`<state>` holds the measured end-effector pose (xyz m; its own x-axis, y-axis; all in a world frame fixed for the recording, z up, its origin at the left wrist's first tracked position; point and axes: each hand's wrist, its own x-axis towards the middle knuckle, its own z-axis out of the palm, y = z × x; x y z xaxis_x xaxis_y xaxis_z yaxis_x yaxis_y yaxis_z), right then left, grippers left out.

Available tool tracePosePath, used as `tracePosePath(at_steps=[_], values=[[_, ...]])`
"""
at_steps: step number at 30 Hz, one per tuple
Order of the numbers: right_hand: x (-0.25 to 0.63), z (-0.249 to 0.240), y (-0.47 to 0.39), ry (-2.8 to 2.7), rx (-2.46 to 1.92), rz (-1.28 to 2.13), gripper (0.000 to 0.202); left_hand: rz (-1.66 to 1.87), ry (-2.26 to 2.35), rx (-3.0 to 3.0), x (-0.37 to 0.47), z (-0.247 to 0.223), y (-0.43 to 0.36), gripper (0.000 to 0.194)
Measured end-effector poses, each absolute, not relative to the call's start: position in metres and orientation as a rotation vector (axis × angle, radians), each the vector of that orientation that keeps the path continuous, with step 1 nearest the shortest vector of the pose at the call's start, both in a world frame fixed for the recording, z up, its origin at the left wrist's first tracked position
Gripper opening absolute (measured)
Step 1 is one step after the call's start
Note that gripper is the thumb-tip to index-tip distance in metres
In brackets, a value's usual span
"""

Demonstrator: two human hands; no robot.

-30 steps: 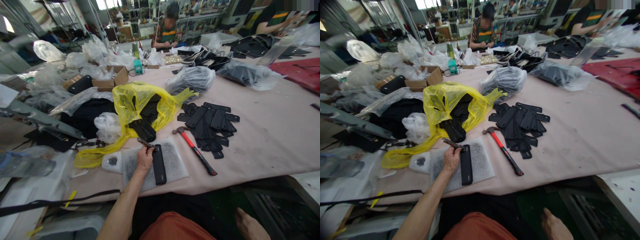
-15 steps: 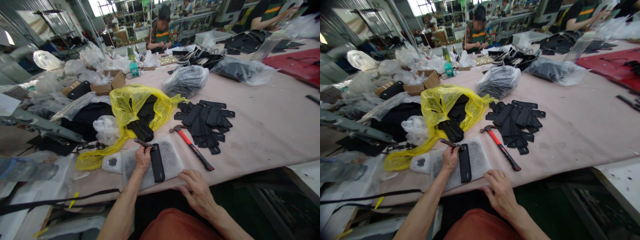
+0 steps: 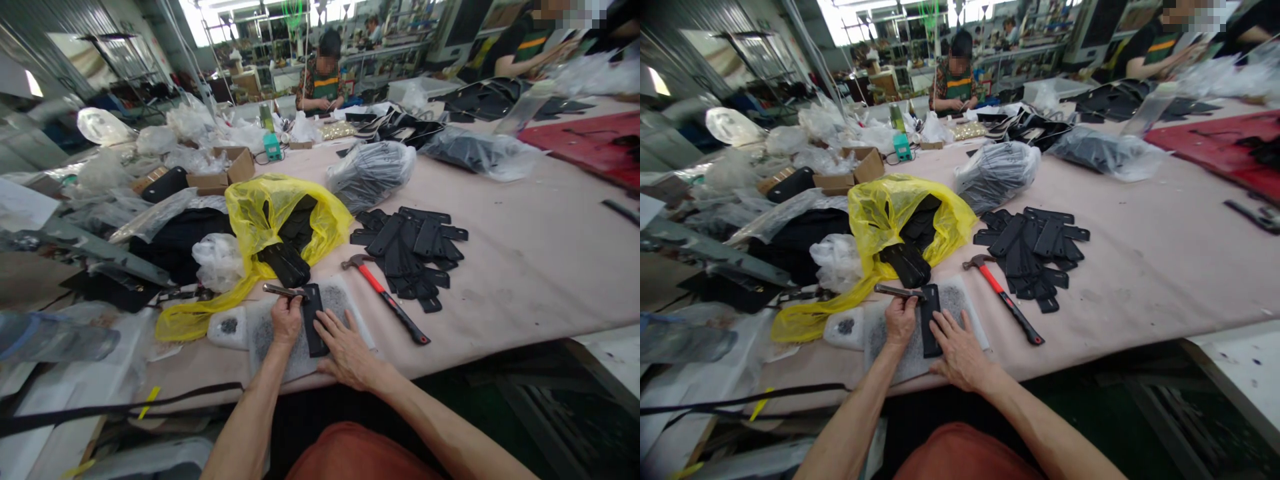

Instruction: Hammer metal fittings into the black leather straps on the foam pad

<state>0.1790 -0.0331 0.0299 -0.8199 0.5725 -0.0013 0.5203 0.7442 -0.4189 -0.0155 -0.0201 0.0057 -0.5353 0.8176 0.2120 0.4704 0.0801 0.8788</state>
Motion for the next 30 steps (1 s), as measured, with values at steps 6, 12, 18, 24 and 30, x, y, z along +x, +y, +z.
tracePosePath(at_steps=[6, 12, 18, 24, 30], values=[[0.168, 0.024, -0.008, -2.750, -1.002, 0.479, 0.062, 1.431, 1.971, 1.337, -0.016, 0.006, -0.021, 0.020], [0.148, 0.020, 0.034, -2.724, -0.990, 0.455, 0.058, 1.441, 1.922, 1.327, -0.016, 0.003, -0.019, 0.020], [0.151, 0.018, 0.042, -2.597, -1.040, 0.503, 0.057, 1.398, 1.848, 1.326, -0.017, 0.006, -0.019, 0.021], [0.160, 0.017, 0.045, -2.606, -1.029, 0.668, 0.056, 1.338, 1.747, 1.358, -0.017, 0.008, -0.018, 0.020], [0.160, 0.015, 0.047, -2.521, -1.053, 0.729, 0.055, 1.330, 1.721, 1.375, -0.016, 0.008, -0.017, 0.020]])
